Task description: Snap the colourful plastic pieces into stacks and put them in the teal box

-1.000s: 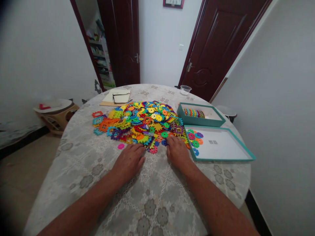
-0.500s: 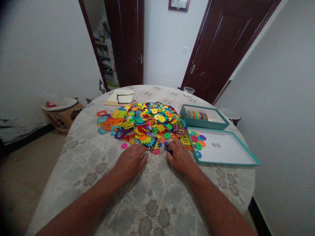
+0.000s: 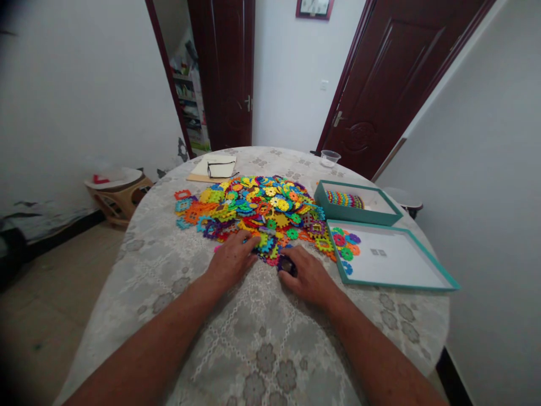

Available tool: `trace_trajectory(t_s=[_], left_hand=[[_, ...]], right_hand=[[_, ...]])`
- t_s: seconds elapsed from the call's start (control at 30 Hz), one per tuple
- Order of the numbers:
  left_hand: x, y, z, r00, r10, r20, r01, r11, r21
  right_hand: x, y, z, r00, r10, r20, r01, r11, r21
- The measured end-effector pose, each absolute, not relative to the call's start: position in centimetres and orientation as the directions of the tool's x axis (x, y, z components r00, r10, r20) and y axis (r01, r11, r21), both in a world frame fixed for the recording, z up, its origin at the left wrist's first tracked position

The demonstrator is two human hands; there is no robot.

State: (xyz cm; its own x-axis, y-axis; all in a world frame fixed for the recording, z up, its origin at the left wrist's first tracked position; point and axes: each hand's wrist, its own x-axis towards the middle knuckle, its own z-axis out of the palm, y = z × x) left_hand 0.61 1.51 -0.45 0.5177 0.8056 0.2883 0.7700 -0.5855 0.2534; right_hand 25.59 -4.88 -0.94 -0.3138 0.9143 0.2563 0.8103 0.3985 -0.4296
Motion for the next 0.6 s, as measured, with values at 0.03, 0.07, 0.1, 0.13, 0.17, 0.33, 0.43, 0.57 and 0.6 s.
trace_trajectory(t_s=[0.03, 0.07, 0.1, 0.13, 0.17, 0.33, 0.43, 0.57, 0.6], left_hand=[[0.7, 1.6, -0.5, 0.532, 0.796, 0.291, 0.76, -0.6, 0.251], [0.8, 1.6, -0.4, 0.553, 0.781, 0.29, 0.746, -0.619, 0.247], [0.9, 1.6, -0.4, 0.576, 0.765, 0.287, 0.73, -0.64, 0.242], [1.0, 1.5, -0.4, 0.601, 0.748, 0.282, 0.711, -0.661, 0.238], [1.2, 1.3, -0.4, 0.63, 0.727, 0.274, 0.689, -0.685, 0.235], [2.0, 0.0, -0.4, 0.735, 0.63, 0.25, 0.587, -0.776, 0.231], [2.1, -0.4, -0.6, 0.66, 0.677, 0.325, 0.623, -0.735, 0.266], [1.9, 0.1, -0.9, 0.567, 0.731, 0.38, 0.669, -0.677, 0.306], [1.9, 0.3, -1.0, 0.572, 0.732, 0.369, 0.669, -0.677, 0.306]], right_hand=[[25.4, -4.9, -0.9, -0.321, 0.911, 0.261, 0.798, 0.408, -0.444], [25.2, -5.0, -0.9, -0.322, 0.907, 0.271, 0.788, 0.416, -0.454], [25.1, -4.9, -1.0, -0.324, 0.903, 0.281, 0.783, 0.423, -0.457], [25.0, -4.9, -1.0, -0.325, 0.899, 0.293, 0.781, 0.43, -0.453], [24.9, -4.9, -1.1, -0.328, 0.895, 0.301, 0.783, 0.436, -0.443], [25.3, -4.7, -1.4, -0.332, 0.892, 0.307, 0.834, 0.43, -0.346], [25.6, -4.6, -1.5, -0.306, 0.893, 0.331, 0.861, 0.408, -0.304], [25.3, -4.4, -1.8, -0.291, 0.873, 0.391, 0.857, 0.419, -0.299], [25.2, -4.4, -1.9, -0.289, 0.867, 0.406, 0.854, 0.425, -0.3]])
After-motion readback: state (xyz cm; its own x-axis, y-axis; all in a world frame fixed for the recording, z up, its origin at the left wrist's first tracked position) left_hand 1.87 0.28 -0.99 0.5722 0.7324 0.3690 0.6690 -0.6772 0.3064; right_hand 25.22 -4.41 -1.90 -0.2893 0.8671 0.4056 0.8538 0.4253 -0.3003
